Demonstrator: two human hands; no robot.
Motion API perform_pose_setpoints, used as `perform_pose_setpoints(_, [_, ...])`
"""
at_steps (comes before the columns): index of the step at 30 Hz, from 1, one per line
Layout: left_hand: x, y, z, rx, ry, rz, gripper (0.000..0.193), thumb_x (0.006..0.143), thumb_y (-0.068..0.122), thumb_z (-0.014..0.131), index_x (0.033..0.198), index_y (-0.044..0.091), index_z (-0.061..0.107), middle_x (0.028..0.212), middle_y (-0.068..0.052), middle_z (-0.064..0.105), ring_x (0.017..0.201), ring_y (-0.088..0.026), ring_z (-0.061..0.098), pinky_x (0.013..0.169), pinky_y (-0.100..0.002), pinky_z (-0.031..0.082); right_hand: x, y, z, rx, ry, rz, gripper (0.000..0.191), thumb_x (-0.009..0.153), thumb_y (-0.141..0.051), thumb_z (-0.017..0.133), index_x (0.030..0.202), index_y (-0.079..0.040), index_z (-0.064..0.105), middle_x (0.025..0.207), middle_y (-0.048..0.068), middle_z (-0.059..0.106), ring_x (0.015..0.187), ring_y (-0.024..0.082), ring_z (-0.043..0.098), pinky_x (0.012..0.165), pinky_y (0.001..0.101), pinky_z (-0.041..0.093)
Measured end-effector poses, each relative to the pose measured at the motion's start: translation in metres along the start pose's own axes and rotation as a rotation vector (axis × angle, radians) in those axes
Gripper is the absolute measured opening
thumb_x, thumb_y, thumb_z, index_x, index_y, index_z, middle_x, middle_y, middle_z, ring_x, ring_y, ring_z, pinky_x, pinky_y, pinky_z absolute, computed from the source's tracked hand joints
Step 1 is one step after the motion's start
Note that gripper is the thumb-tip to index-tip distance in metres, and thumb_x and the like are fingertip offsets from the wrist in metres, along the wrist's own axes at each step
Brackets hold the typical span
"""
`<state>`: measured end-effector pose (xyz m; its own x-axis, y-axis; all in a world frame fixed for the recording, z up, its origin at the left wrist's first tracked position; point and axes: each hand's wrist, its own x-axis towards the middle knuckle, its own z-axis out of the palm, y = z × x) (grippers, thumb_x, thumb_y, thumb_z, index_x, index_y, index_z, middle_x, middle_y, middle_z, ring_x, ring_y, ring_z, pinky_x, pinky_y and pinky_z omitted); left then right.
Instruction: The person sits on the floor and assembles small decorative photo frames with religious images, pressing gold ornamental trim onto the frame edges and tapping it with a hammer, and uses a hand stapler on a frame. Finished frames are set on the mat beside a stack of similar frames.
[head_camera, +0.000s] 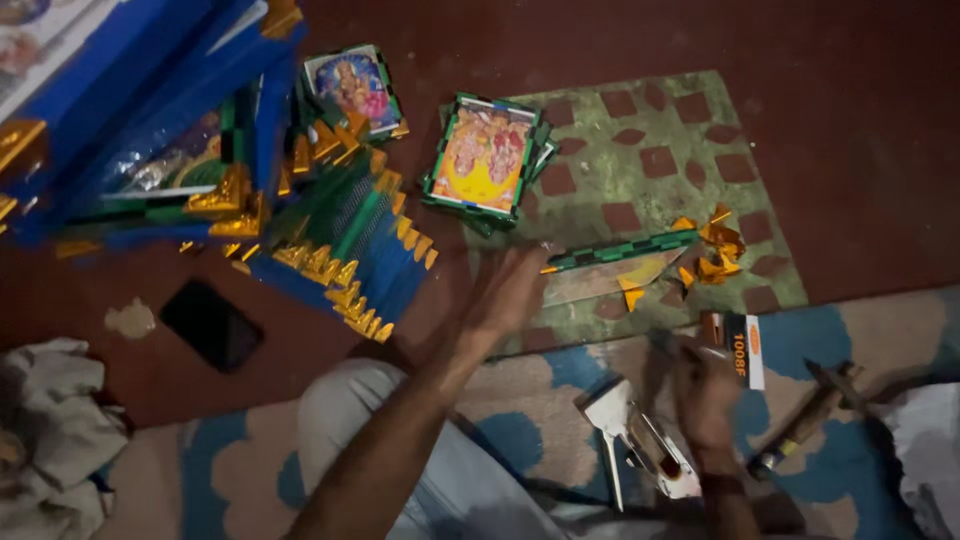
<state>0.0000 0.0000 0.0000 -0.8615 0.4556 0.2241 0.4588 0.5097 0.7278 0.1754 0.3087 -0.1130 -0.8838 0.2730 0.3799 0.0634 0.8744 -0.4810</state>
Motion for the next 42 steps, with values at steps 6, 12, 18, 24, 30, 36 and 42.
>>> perform_pose_setpoints(6, [0.004, 0.012, 0.018, -0.108, 0.187, 0.153, 0.033, 0.089, 0.012, 0.076, 0.121, 0.005, 0.067, 0.111, -0.022, 0.070, 0.106, -0.046, 0.066, 0.088, -0.051, 0.053, 0.061, -0.064, 0.056, 0.074, -0.094, 0.224, 0.036, 0.083, -0.029, 0.082, 0.102, 0.000, 0.072, 0.093, 0.022, 0.072, 0.085, 0.038, 0.069, 0.077, 0.0473, 0.055])
perform_pose_setpoints(12, [0.015, 0.013, 0.023, -0.018, 0.088, 0.080, 0.034, 0.088, 0.014, 0.074, 0.121, 0.006, 0.068, 0.110, -0.019, 0.071, 0.103, -0.041, 0.068, 0.086, -0.050, 0.054, 0.058, -0.027, 0.069, 0.087, -0.008, 0.169, 0.021, 0.095, -0.020, 0.077, 0.100, 0.000, 0.072, 0.099, 0.021, 0.071, 0.092, 0.038, 0.068, 0.082, 0.0466, 0.053])
perform_pose_setpoints(18, [0.014, -0.005, 0.034, -0.039, 0.104, 0.074, 0.036, 0.087, 0.014, 0.075, 0.122, 0.008, 0.067, 0.110, -0.019, 0.071, 0.104, -0.041, 0.067, 0.088, -0.050, 0.052, 0.031, -0.017, 0.025, 0.911, 0.059, 0.474, 0.019, 0.097, -0.006, 0.071, 0.116, -0.006, 0.066, 0.100, 0.004, 0.068, 0.089, 0.017, 0.067, 0.080, 0.0318, 0.055])
perform_pose_setpoints(24, [-0.001, -0.036, 0.019, -0.076, -0.041, 0.014, 0.034, 0.086, 0.014, 0.077, 0.120, 0.014, 0.070, 0.111, -0.017, 0.074, 0.108, -0.039, 0.068, 0.089, -0.047, 0.054, 0.075, -0.069, -0.039, 1.013, 0.026, 0.485, 0.032, 0.097, -0.004, 0.072, 0.129, 0.000, 0.068, 0.118, 0.007, 0.072, 0.106, 0.014, 0.069, 0.093, 0.0284, 0.056])
perform_pose_setpoints(30, [0.000, -0.030, 0.003, -0.111, 0.007, 0.072, 0.039, 0.080, 0.002, 0.079, 0.118, 0.009, 0.070, 0.115, -0.018, 0.074, 0.109, -0.042, 0.066, 0.092, -0.049, 0.052, 0.110, -0.095, -0.039, 0.998, -0.075, 0.371, 0.022, 0.097, -0.006, 0.072, 0.118, -0.002, 0.070, 0.123, 0.005, 0.070, 0.110, 0.016, 0.069, 0.096, 0.0317, 0.060])
perform_pose_setpoints(36, [0.011, -0.013, -0.009, -0.043, -0.003, 0.088, 0.046, 0.073, -0.003, 0.077, 0.118, 0.006, 0.071, 0.113, -0.022, 0.073, 0.106, -0.045, 0.066, 0.090, -0.049, 0.053, 0.117, -0.097, -0.020, 0.907, 0.007, 0.299, 0.019, 0.099, -0.007, 0.075, 0.117, -0.003, 0.072, 0.126, 0.007, 0.071, 0.111, 0.017, 0.067, 0.092, 0.0326, 0.058])
perform_pose_setpoints(42, [0.010, -0.006, -0.019, -0.083, -0.081, 0.072, 0.050, 0.072, -0.009, 0.075, 0.119, 0.004, 0.071, 0.112, -0.023, 0.073, 0.106, -0.043, 0.070, 0.086, -0.046, 0.057, 0.134, -0.085, -0.034, 0.866, -0.172, 0.252, 0.033, 0.096, -0.007, 0.071, 0.129, -0.007, 0.068, 0.133, 0.009, 0.069, 0.123, 0.019, 0.067, 0.098, 0.0344, 0.060])
